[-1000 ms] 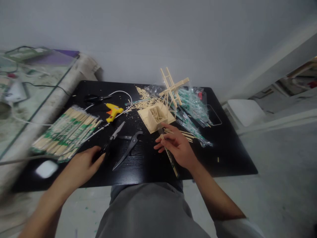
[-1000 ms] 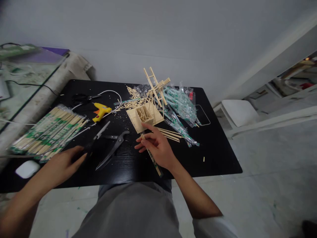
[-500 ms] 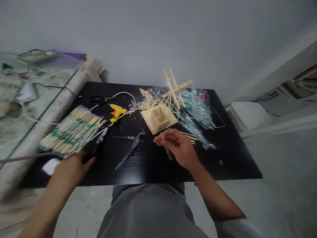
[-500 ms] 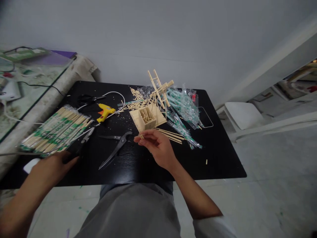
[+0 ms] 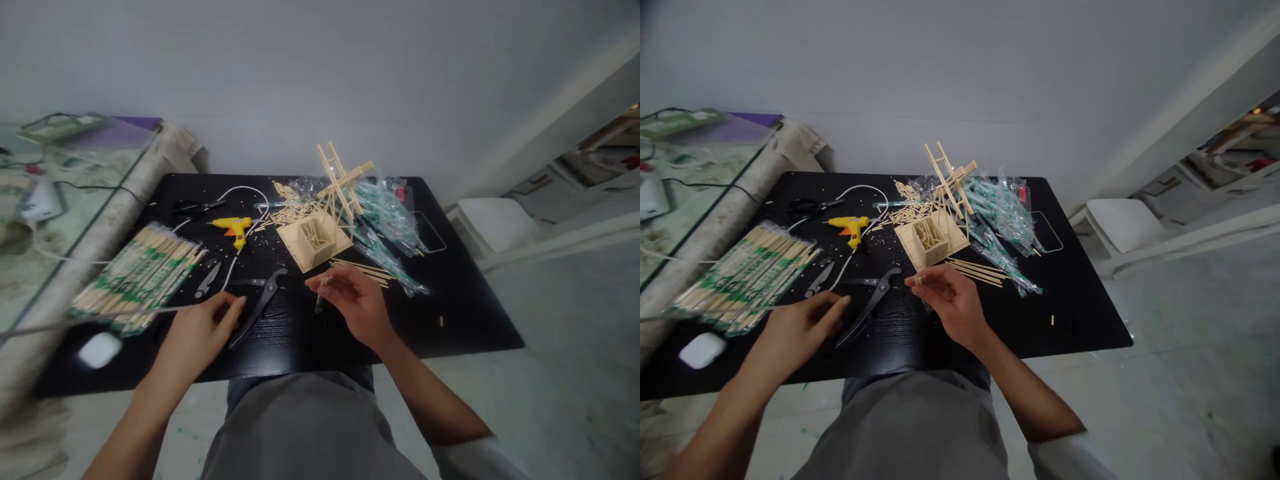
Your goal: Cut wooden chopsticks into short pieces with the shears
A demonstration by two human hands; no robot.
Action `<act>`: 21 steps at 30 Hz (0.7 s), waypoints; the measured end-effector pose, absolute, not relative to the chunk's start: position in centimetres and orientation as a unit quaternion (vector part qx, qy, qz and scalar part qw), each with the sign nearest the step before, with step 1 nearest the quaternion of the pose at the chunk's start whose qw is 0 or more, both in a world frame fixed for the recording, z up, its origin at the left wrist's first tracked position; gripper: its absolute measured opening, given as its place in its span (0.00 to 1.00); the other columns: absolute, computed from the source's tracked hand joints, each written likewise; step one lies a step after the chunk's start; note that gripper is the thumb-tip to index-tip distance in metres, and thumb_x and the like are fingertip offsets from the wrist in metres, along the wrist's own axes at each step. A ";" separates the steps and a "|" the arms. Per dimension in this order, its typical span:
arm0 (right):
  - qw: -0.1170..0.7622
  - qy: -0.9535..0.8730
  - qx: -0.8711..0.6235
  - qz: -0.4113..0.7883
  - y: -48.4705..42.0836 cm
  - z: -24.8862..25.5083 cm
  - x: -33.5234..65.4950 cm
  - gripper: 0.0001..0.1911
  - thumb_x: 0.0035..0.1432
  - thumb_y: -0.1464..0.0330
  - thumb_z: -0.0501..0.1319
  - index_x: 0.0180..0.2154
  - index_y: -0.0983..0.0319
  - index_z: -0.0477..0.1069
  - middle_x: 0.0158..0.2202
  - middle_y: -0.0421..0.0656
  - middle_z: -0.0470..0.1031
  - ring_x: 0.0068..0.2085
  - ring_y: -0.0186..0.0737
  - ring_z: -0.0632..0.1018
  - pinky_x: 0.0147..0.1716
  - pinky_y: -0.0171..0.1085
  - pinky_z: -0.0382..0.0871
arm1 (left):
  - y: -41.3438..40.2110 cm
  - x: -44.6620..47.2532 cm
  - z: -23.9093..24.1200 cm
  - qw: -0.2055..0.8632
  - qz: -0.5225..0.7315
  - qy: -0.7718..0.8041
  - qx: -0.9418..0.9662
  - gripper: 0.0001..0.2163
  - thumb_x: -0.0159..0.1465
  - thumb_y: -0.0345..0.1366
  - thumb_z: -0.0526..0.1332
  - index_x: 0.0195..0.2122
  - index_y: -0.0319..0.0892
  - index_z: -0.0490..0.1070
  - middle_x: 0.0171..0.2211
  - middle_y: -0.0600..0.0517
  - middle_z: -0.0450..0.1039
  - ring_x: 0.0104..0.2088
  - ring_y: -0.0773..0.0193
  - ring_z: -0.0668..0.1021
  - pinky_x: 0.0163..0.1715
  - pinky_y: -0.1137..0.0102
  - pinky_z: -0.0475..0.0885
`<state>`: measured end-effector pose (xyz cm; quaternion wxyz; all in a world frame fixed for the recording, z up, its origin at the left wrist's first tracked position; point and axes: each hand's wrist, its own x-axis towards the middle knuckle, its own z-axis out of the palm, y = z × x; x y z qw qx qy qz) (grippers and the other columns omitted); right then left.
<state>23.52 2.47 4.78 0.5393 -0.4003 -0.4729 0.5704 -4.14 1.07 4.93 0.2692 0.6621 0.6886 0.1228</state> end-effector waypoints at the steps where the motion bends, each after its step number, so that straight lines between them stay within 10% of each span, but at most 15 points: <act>1: 0.543 -0.477 -0.405 0.560 2.5 4.6 23.6 0.11 0.58 0.62 0.75 0.38 0.57 0.77 0.40 0.42 0.86 0.45 0.45 0.87 0.51 0.46 0.82 | 1.2 -3.8 4.9 0.312 0.130 0.687 0.643 0.22 0.67 0.59 0.55 0.39 0.45 0.75 0.24 0.53 0.78 0.22 0.60 0.78 0.28 0.68 0.70; 11: 0.564 -0.536 -0.451 0.437 2.7 3.6 23.9 0.05 0.61 0.67 0.72 0.38 0.57 0.79 0.37 0.41 0.86 0.39 0.42 0.88 0.43 0.38 0.83 | 1.0 1.1 4.8 0.373 0.335 0.539 0.676 0.13 0.70 0.46 0.63 0.51 0.47 0.73 0.44 0.50 0.80 0.41 0.62 0.82 0.37 0.70 0.79; 21: 0.541 -0.631 -0.448 0.328 2.3 3.4 24.0 0.02 0.64 0.69 0.69 0.40 0.57 0.81 0.36 0.40 0.86 0.34 0.38 0.86 0.38 0.34 0.82 | 4.2 5.9 6.9 0.262 0.454 0.380 0.762 0.04 0.68 0.32 0.67 0.43 0.43 0.78 0.37 0.53 0.80 0.36 0.69 0.81 0.36 0.75 0.76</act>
